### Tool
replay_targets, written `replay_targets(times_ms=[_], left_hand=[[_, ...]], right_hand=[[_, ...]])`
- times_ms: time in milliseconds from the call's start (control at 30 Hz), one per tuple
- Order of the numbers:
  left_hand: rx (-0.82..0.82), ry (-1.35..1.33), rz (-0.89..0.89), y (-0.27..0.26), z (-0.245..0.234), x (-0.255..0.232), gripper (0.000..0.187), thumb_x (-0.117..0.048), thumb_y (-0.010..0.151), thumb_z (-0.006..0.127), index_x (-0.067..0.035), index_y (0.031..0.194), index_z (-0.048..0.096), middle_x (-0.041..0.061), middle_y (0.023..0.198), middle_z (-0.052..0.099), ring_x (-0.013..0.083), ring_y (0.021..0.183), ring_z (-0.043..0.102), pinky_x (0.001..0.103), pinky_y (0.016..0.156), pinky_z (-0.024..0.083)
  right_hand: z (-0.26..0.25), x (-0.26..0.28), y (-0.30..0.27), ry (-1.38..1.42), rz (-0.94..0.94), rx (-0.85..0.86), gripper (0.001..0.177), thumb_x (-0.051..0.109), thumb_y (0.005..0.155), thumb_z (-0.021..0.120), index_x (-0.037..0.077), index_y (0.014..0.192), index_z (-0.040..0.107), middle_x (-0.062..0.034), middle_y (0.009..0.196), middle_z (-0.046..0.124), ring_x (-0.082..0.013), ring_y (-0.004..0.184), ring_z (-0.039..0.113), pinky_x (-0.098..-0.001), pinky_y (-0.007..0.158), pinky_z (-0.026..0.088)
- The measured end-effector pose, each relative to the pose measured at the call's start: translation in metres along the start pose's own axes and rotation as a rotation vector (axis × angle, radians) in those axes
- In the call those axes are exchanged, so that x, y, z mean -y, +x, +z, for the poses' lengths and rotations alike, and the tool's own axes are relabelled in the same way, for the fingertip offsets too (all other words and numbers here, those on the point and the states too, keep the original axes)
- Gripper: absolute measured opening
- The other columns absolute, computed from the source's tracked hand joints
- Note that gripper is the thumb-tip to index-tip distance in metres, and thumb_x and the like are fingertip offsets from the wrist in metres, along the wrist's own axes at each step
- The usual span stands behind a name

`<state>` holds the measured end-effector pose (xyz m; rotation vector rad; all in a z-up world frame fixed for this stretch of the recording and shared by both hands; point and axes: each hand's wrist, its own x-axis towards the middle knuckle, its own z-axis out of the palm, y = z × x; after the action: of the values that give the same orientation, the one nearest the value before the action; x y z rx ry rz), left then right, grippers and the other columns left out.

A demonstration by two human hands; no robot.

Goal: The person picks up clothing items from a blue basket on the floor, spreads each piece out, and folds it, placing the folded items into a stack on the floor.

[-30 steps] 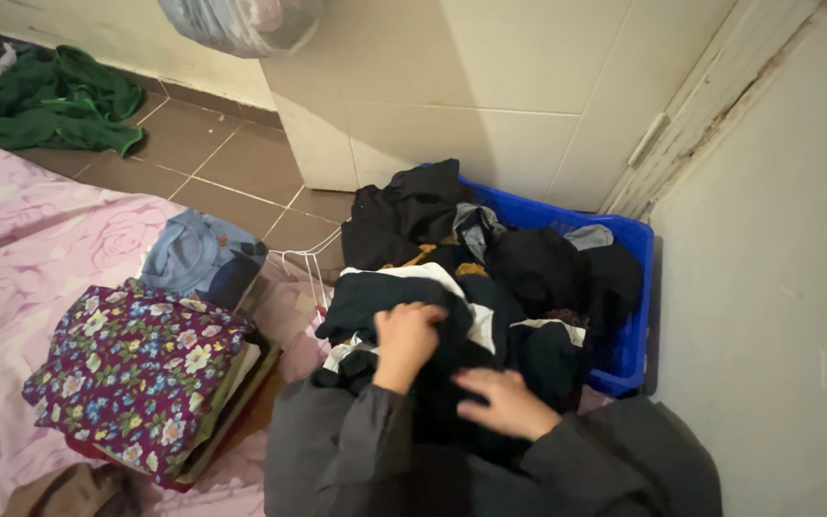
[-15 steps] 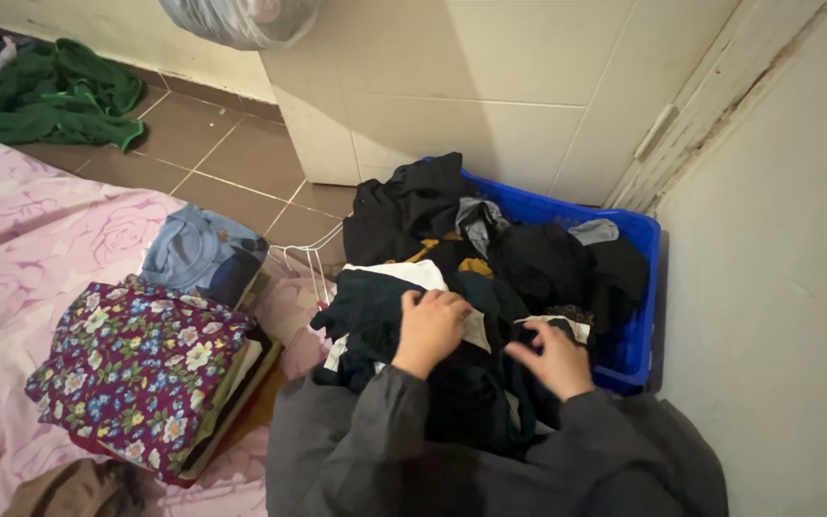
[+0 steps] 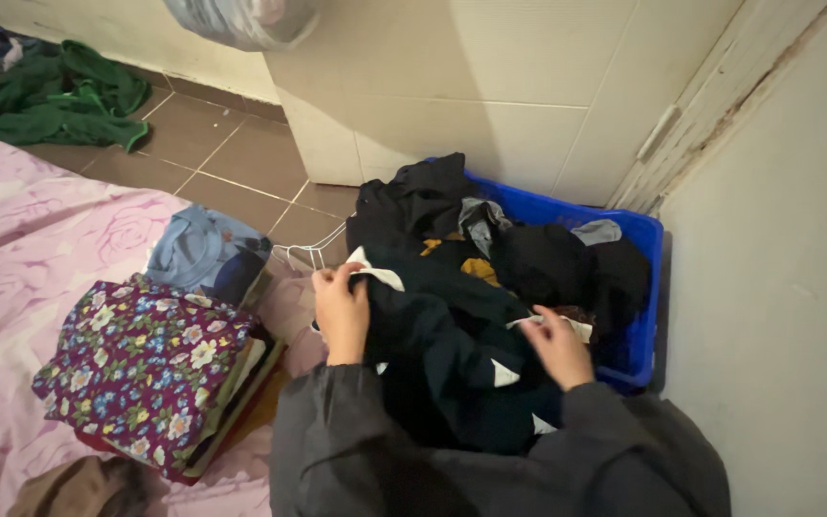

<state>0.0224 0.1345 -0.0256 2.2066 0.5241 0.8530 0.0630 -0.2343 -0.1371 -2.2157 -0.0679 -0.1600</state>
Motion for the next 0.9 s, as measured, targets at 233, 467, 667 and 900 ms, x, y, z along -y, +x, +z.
replay_targets(times_ms=[233, 467, 667, 900], left_hand=[[0.224, -0.047, -0.066, -0.004, 0.006, 0.010, 0.018, -0.027, 0.092, 0.071, -0.018, 0.107, 0.071, 0.010, 0.074, 0.069, 0.0345, 0.076, 0.070, 0.044, 0.064, 0.051], [0.668, -1.081, -0.401, 0.046, 0.026, 0.026, 0.021, -0.016, 0.099, 0.060, -0.009, 0.115, 0.048, 0.016, 0.078, 0.071, 0.0195, 0.057, 0.063, 0.030, 0.047, 0.045], [0.002, 0.235, 0.394, 0.053, 0.023, -0.063, 0.105, -0.038, 0.063, 0.089, -0.008, 0.149, 0.037, 0.044, 0.149, 0.039, 0.0619, 0.136, 0.040, 0.062, 0.100, 0.040], [0.647, -0.123, 0.400, -0.024, 0.037, -0.072, 0.027, -0.032, 0.089, 0.070, -0.020, 0.113, 0.075, 0.007, 0.120, 0.076, 0.0290, 0.109, 0.073, 0.041, 0.092, 0.058]], right_hand=[[0.027, -0.032, 0.016, -0.380, 0.024, 0.200, 0.050, 0.040, 0.082, 0.073, 0.011, 0.122, 0.073, -0.0182, 0.116, 0.074, -0.0364, 0.104, 0.071, -0.0445, 0.089, 0.055], [-0.074, -0.065, 0.085, 0.856, 0.553, 0.473, 0.035, 0.015, 0.094, 0.065, -0.008, 0.121, 0.058, -0.0078, 0.091, 0.067, -0.0240, 0.079, 0.065, -0.0425, 0.068, 0.053], [-0.091, 0.025, 0.122, 0.815, -0.186, 0.188, 0.098, 0.016, 0.101, 0.065, 0.009, 0.167, -0.006, -0.0090, 0.171, 0.009, -0.0186, 0.157, 0.010, -0.0335, 0.121, 0.019], [-0.058, -0.042, 0.087, 0.103, 0.121, 0.434, 0.057, 0.031, 0.093, 0.070, 0.007, 0.143, 0.060, -0.0198, 0.130, 0.073, -0.0313, 0.115, 0.068, -0.0387, 0.097, 0.053]])
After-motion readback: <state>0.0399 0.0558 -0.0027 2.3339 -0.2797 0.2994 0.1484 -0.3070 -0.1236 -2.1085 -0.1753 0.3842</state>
